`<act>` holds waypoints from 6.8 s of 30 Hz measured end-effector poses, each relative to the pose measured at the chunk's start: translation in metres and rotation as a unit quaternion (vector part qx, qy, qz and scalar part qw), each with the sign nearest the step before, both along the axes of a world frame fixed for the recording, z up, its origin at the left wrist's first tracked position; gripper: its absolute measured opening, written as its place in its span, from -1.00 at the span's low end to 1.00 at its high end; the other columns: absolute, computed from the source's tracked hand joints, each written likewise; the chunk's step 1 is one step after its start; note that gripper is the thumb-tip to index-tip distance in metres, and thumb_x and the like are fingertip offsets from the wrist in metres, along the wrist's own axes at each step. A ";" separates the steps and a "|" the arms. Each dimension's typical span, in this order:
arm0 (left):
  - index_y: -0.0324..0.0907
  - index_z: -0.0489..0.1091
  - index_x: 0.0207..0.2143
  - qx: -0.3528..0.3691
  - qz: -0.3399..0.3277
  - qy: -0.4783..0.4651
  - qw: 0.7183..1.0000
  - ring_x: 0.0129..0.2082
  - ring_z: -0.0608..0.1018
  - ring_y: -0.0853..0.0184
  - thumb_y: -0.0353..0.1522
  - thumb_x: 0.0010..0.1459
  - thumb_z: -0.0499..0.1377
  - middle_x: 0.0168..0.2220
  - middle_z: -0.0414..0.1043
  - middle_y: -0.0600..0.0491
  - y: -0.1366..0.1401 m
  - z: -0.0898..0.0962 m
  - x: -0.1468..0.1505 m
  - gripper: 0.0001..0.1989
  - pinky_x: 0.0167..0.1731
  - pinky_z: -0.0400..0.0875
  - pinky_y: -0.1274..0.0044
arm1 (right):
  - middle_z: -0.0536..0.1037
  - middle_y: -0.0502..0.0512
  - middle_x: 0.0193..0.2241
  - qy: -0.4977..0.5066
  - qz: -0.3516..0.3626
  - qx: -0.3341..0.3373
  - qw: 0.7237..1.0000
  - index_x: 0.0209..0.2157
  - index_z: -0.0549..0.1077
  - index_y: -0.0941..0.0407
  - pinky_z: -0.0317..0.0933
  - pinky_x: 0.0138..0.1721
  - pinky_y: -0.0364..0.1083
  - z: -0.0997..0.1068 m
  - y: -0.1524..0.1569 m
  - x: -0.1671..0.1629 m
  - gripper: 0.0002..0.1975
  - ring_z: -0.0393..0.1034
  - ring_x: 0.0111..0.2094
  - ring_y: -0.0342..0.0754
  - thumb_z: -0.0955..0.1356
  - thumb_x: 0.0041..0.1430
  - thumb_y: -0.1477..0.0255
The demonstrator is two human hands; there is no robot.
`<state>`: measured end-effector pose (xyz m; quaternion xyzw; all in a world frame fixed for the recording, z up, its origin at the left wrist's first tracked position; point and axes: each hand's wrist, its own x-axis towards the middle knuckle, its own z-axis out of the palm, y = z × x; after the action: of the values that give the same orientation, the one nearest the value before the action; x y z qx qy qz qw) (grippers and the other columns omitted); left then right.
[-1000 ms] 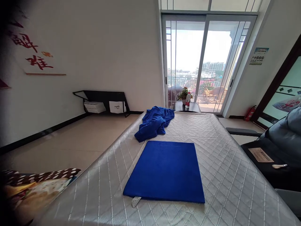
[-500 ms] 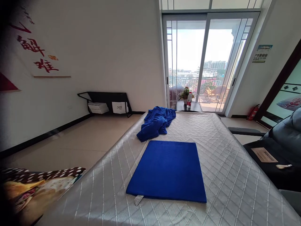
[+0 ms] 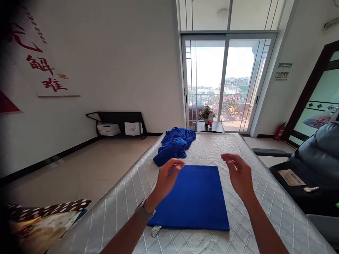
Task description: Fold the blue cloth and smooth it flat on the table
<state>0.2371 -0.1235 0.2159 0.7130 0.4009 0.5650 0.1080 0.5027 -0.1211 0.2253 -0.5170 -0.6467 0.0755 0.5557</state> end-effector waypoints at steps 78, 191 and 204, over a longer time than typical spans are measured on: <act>-0.40 0.01 0.34 -0.223 0.180 0.417 0.862 0.38 0.01 0.16 0.00 0.36 -0.34 0.37 -0.02 -0.19 0.136 -0.165 -0.069 -0.23 0.32 -0.07 0.31 | -0.17 0.12 0.40 -0.362 -0.064 -0.331 0.869 0.39 -0.16 0.25 -0.42 0.35 0.01 -0.167 0.106 -0.017 -0.34 -0.34 0.40 -0.05 -0.04 0.38 0.20; -0.37 0.01 0.35 -0.212 0.167 0.438 0.858 0.37 0.05 0.15 0.01 0.37 -0.32 0.37 -0.02 -0.18 0.124 -0.171 -0.062 -0.24 0.32 -0.04 0.26 | -0.09 0.18 0.39 -0.370 -0.077 -0.329 0.865 0.37 -0.09 0.29 -0.35 0.34 0.02 -0.170 0.098 -0.018 -0.34 -0.25 0.39 -0.02 -0.02 0.35 0.26; -0.40 0.01 0.35 -0.220 0.165 0.429 0.860 0.38 0.03 0.13 0.06 0.33 -0.36 0.38 -0.04 -0.20 0.122 -0.168 -0.060 -0.17 0.32 -0.07 0.27 | -0.15 0.08 0.40 -0.370 -0.053 -0.318 0.871 0.38 -0.12 0.25 -0.39 0.35 0.00 -0.166 0.106 -0.012 -0.35 -0.35 0.40 -0.06 -0.04 0.37 0.23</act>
<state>0.1767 -0.0014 0.0481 0.7660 0.6332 0.1094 -0.0151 0.4906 -0.0148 0.0593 -0.6893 -0.7177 0.0512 0.0847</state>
